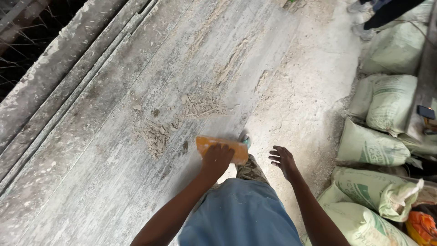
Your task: The person wipes a dusty worktable with an orange sponge, positions long green mold strips on the table, brushes dust off the strips with a paintbrush, and runs a small handheld tool along the length of the strips. The clip ends mid-task.
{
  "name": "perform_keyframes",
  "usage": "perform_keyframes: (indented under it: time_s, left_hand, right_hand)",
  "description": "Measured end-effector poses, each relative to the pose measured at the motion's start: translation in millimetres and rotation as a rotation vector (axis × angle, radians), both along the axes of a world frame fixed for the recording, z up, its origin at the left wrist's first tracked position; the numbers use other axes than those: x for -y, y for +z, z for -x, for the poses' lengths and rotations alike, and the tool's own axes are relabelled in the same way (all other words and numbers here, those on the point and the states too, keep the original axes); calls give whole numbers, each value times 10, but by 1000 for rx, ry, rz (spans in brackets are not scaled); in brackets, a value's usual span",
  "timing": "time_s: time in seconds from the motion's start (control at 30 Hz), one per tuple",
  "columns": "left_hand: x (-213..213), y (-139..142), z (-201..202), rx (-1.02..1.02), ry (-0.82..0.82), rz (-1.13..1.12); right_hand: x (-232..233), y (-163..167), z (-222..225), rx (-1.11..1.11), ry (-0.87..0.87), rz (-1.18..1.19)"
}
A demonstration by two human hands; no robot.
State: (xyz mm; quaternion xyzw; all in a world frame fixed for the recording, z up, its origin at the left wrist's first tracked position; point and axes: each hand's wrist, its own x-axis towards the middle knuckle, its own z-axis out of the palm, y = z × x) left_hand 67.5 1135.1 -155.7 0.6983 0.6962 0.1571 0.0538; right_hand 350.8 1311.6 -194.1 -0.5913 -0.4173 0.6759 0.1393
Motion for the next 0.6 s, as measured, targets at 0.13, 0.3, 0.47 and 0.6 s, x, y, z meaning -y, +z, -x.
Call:
perform_keyframes:
  time_s: [0.13,0.3,0.47,0.6]
  left_hand:
    - [87,105,44,-101,-38,-57]
    - [-622,110,42,-204,-109,-7]
    - [-2411,76,-59,-131,-71,-54]
    - [-3810,274,-11,-220,47,-179]
  right_hand:
    - [-311,-84,108,-100,9,46]
    - [-960,-55,419,-203,67,77]
    - [-1740,77,580,-280,121,90]
    - [-2356,228,598,-243,210,57]
